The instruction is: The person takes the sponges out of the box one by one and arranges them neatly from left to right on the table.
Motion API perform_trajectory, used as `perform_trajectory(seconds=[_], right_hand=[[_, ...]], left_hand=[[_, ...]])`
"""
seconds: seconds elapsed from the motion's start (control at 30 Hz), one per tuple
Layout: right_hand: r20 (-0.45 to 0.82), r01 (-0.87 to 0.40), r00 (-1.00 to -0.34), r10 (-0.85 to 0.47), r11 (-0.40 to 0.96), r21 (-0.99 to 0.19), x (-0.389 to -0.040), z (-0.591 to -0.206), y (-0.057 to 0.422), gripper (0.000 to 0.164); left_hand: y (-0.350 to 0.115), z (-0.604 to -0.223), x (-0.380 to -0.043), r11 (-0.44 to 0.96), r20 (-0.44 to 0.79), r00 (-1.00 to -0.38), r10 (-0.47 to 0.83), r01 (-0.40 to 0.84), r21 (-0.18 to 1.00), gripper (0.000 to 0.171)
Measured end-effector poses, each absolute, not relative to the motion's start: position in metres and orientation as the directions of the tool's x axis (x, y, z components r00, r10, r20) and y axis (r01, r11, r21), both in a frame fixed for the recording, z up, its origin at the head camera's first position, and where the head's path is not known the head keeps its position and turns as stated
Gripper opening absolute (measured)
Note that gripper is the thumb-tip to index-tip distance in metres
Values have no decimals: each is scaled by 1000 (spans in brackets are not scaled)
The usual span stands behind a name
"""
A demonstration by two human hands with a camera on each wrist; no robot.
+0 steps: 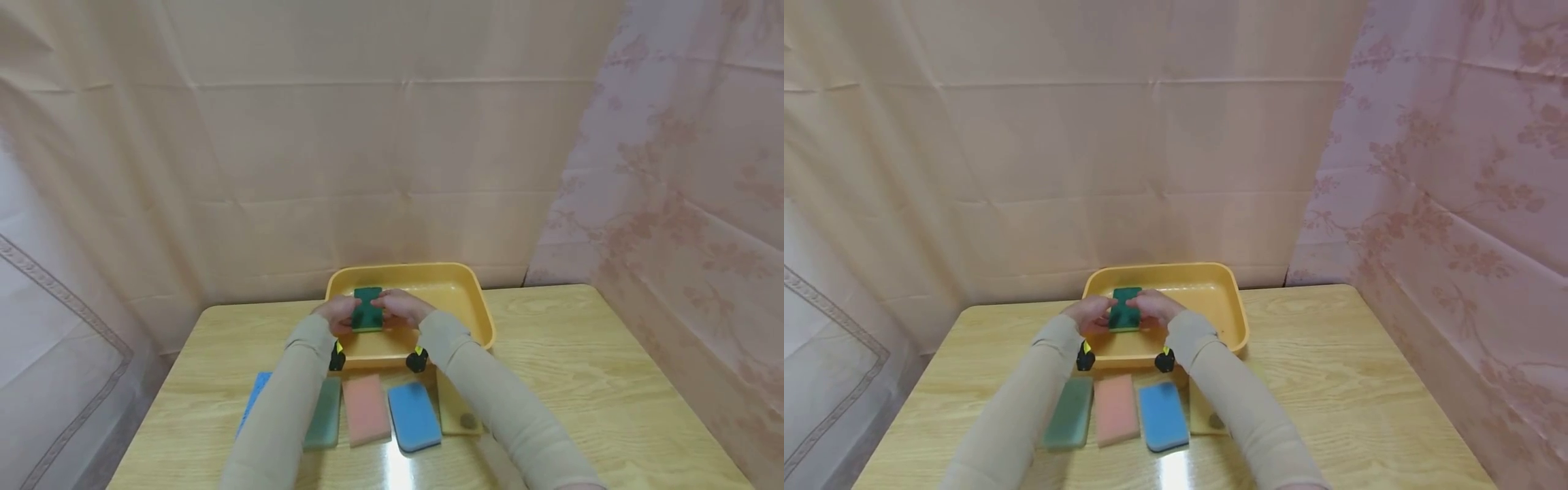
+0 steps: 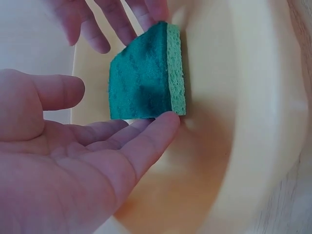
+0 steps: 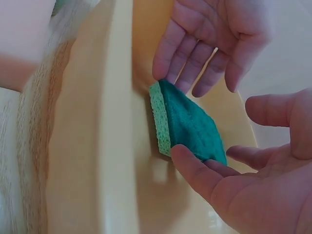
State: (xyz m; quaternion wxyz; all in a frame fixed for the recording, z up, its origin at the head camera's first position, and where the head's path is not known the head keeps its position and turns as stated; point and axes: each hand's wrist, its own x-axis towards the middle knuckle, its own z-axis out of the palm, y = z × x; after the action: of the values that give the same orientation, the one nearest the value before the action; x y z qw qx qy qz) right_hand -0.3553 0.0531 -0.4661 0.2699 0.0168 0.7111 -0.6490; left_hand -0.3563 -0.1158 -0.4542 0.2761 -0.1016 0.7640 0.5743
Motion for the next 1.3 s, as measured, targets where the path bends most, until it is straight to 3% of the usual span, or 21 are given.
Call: perform_trajectory(seconds=[0.3, 0.87, 1.3], right_hand=[[-403, 373, -853, -332, 152, -915, -355, -457, 62, 62], [-398, 320, -873, -283, 284, -904, -358, -449, 71, 57], [-399, 308, -879, -262, 328, -893, -360, -444, 82, 60]], left_hand=[[-113, -455, -357, 305, -521, -832, 190, -455, 837, 51], [-110, -452, -361, 279, -530, -829, 177, -474, 835, 50], [-104, -440, -358, 337, -481, -850, 215, -398, 853, 48]])
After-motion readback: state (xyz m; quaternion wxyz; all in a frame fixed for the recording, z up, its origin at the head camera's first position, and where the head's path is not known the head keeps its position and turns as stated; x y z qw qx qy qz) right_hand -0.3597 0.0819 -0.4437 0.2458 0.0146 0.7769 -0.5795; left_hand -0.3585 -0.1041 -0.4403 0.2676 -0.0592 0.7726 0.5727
